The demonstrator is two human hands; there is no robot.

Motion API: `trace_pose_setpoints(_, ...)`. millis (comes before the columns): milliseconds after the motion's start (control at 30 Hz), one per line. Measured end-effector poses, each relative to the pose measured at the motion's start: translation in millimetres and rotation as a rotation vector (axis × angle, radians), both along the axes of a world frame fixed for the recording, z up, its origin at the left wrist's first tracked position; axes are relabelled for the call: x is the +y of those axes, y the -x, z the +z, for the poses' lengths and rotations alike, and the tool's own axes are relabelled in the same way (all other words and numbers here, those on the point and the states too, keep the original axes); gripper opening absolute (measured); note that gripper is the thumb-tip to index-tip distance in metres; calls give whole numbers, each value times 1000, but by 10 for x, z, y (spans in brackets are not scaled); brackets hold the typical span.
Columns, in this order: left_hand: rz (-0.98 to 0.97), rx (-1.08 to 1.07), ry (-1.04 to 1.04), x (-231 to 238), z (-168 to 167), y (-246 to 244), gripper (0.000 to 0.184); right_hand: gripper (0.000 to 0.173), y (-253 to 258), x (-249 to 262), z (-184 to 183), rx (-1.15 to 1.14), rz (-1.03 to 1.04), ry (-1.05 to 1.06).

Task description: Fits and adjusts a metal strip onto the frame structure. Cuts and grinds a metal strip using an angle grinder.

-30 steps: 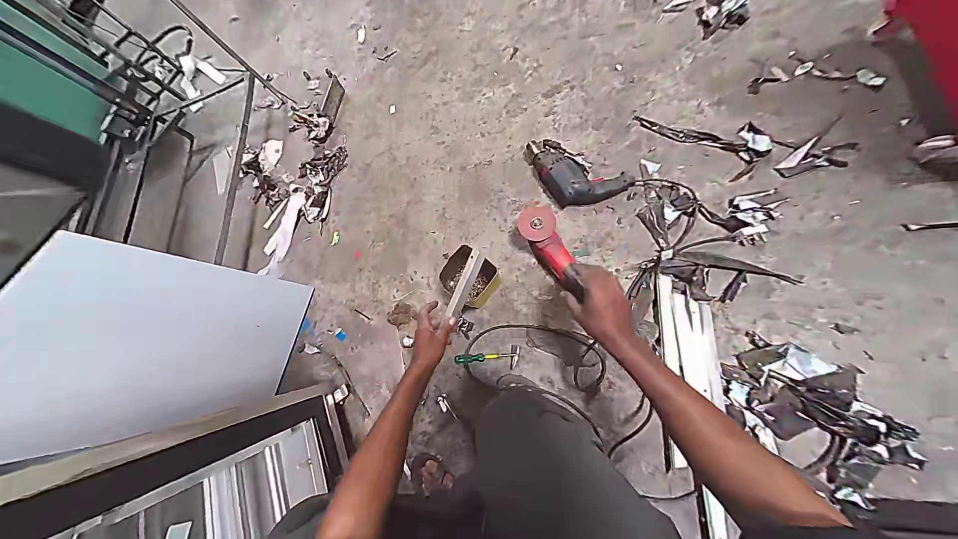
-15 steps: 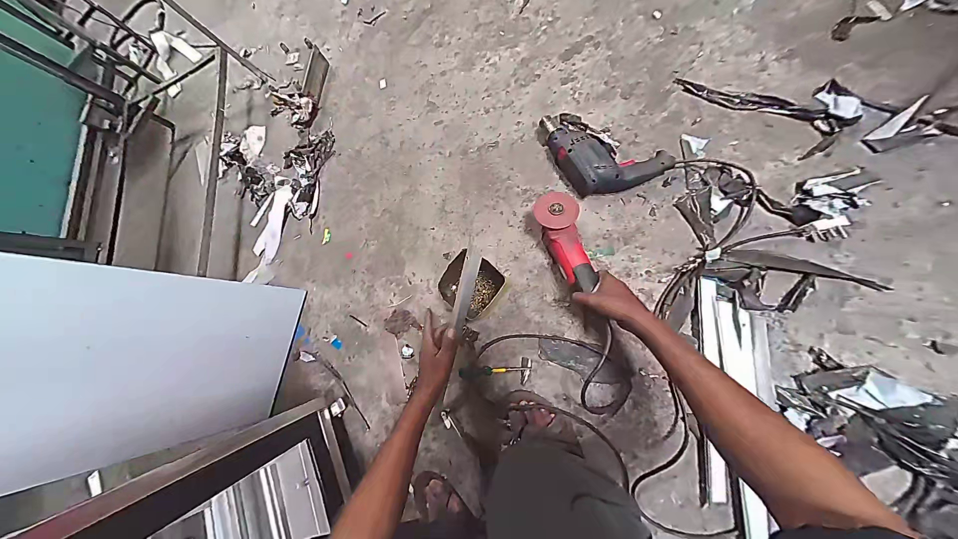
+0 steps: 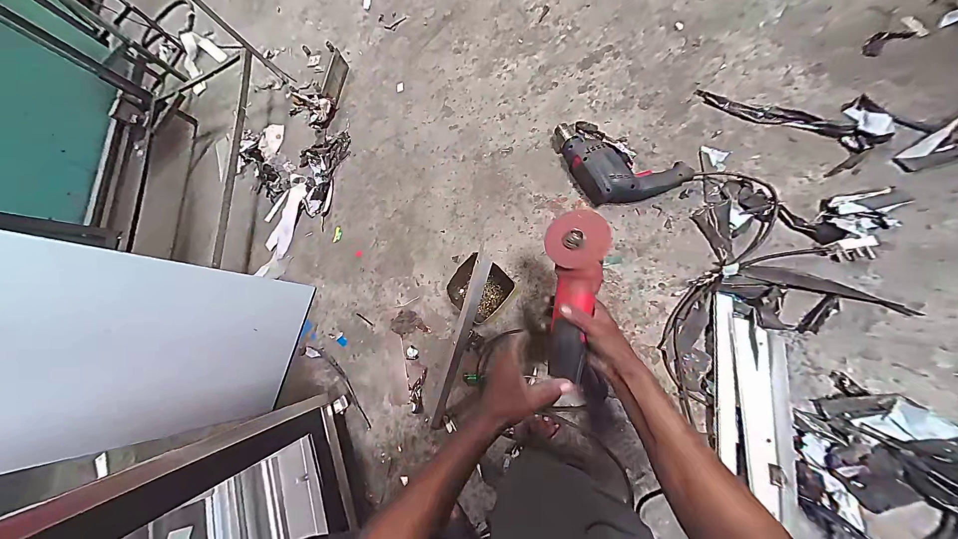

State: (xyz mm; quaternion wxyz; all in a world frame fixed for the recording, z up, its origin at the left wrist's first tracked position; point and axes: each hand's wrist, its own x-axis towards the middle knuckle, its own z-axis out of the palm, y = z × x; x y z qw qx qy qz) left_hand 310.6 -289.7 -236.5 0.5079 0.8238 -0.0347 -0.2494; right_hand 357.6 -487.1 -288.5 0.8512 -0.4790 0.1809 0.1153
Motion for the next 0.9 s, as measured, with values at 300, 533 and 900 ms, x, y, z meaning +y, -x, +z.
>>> trace_pose_setpoints(300,77,178,48,-454,-7,393,88,78,564,145,244,-138,-85,-142)
trace_pose_setpoints(533,16,178,20,-336,-26,411,86,68,542,218,154,-35,-146,-540)
trace_pose_setpoints(900,20,289,-292,-515,101,552,95,73,565,264,232,123,-188,-201)
